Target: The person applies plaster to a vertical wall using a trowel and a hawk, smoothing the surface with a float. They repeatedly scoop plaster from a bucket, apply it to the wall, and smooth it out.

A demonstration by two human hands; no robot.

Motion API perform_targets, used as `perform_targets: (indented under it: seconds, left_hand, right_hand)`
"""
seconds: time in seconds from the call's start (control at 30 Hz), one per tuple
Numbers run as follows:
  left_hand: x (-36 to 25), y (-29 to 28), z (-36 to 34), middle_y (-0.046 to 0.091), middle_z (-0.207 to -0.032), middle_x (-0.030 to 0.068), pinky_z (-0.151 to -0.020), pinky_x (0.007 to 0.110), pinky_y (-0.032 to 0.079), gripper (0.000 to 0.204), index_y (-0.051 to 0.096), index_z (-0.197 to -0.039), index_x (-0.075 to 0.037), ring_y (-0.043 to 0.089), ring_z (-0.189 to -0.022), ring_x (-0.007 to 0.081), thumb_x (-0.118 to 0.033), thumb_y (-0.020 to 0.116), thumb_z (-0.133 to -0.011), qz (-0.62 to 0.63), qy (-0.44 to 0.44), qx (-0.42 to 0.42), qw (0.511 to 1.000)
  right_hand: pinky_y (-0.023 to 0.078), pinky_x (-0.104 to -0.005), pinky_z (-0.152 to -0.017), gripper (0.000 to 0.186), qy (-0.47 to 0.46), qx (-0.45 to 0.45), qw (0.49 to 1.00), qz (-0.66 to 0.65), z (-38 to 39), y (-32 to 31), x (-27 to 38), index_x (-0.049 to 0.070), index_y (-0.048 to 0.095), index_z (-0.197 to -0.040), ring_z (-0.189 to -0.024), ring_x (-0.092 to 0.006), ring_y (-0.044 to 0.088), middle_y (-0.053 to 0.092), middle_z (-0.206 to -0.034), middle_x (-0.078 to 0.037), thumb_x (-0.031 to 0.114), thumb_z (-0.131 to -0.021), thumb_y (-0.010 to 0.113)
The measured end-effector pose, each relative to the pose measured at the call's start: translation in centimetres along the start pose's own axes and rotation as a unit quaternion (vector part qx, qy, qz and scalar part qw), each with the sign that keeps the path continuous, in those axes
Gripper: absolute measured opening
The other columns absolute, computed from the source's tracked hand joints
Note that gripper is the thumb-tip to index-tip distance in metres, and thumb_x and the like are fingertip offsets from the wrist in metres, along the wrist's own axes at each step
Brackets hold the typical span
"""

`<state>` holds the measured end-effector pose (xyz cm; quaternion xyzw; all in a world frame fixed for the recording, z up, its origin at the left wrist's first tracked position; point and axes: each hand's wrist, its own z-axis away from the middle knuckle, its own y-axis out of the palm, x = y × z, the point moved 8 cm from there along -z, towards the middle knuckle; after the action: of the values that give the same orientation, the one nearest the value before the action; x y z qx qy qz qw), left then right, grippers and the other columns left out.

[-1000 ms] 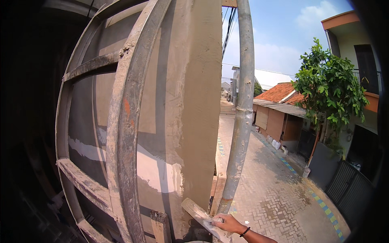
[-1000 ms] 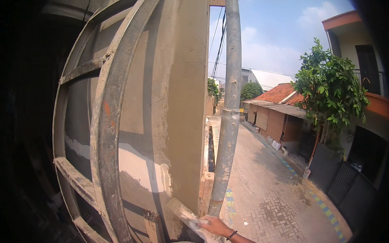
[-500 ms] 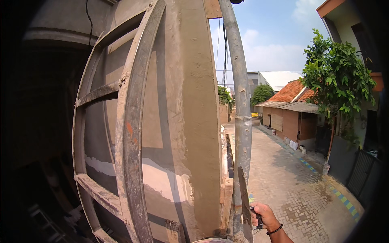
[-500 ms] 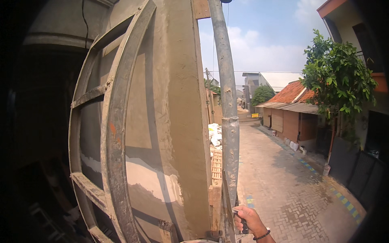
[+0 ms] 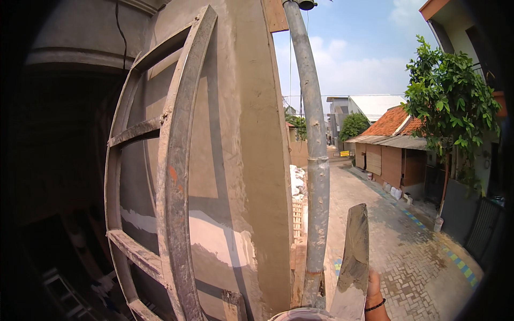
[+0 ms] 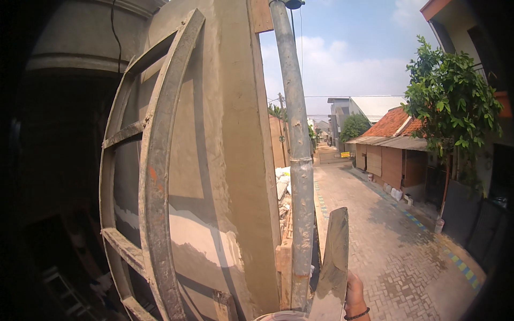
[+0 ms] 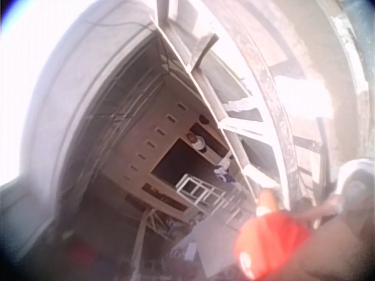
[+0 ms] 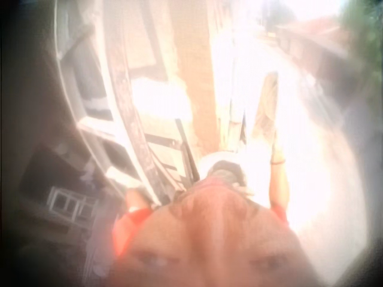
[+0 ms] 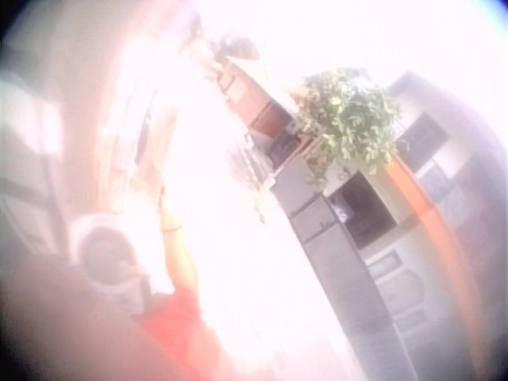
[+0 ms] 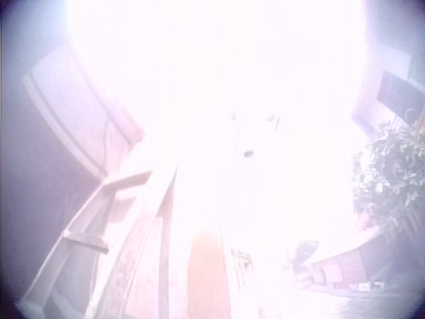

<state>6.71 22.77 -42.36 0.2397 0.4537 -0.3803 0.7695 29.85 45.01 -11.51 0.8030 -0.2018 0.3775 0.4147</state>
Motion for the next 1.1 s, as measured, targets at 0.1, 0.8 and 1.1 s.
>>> perform_targets:
  seconds: [0.1, 0.8, 1.1]
  left_hand:
    - [0.2, 0.6, 0.0, 0.063, -0.098, 0.0104, -0.075, 0.034, 0.052, 0.046, 0.054, -0.120, -0.001, 0.063, -0.085, 0.0226, 0.004, 0.056, -0.074, -0.001, -0.003, 0.002, 1.000]
    - [7.1, 3.6, 0.2, 0.063, -0.098, 0.0101, -0.079, 0.035, 0.051, 0.046, 0.053, -0.120, -0.001, 0.063, -0.085, 0.0231, 0.004, 0.056, -0.075, 0.059, -0.064, 0.026, 0.996]
    - [8.1, 3.2, 3.4, 0.062, -0.095, 0.0097, -0.073, 0.037, 0.055, 0.038, 0.052, -0.115, 0.000, 0.063, -0.084, 0.0235, 0.003, 0.056, -0.077, 0.090, -0.105, 0.029, 0.990]
  right_hand:
    - [0.051, -0.0306, -0.081, 0.046, 0.002, 0.005, 1.000, -0.020, 0.3, 1.2, 0.0, -0.007, 0.058, -0.113, -0.092, -0.0194, 0.065, 0.066, -0.106, -0.013, 0.035, -0.094, 0.050]
    - [0.051, -0.0316, -0.083, 0.045, 0.006, 0.022, 1.000, -0.007, 1.3, -0.1, -2.3, -0.007, 0.053, -0.120, -0.097, -0.0180, 0.062, 0.063, -0.110, -0.012, 0.032, -0.099, 0.043]
    - [0.053, -0.0283, -0.079, 0.044, 0.121, 0.031, 0.988, -0.086, 0.5, -5.1, -10.1, -0.006, 0.047, -0.128, -0.097, -0.0159, 0.062, 0.060, -0.117, -0.011, 0.025, -0.097, 0.046]
